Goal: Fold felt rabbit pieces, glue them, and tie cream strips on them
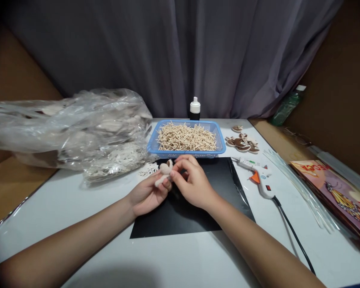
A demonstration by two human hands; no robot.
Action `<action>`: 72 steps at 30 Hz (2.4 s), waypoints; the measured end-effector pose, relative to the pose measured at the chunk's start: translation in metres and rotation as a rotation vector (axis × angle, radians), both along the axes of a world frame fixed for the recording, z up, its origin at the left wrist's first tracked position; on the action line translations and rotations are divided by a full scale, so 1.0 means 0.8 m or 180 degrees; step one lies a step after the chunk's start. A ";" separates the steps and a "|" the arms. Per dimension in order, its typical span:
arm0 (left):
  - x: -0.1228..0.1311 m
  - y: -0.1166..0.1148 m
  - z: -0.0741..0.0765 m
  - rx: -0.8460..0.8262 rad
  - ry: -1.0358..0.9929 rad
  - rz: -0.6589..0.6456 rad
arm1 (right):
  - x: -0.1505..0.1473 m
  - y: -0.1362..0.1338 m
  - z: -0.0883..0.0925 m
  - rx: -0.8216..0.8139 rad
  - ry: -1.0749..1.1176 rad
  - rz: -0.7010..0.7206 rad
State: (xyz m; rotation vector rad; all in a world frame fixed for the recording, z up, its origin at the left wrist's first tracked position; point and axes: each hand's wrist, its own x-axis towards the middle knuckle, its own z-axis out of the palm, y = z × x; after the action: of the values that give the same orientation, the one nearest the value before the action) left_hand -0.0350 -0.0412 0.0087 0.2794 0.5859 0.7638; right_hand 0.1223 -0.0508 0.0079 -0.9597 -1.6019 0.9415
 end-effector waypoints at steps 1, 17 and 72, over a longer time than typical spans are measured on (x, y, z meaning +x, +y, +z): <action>0.000 0.000 0.000 -0.0076 -0.0028 -0.0043 | -0.001 0.000 -0.001 -0.0028 0.0124 0.0058; 0.010 0.003 0.004 0.1543 0.1864 0.0637 | -0.005 0.008 -0.012 -0.0743 0.1177 -0.0102; 0.024 0.002 -0.001 0.2366 0.3132 -0.0252 | 0.042 0.027 -0.015 0.2067 -0.2320 -0.0041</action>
State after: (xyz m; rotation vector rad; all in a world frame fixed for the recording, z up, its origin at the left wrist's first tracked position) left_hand -0.0161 -0.0398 0.0080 1.4048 1.1845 0.7140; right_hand 0.1556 -0.0294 -0.0038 -0.8727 -2.2937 -0.0127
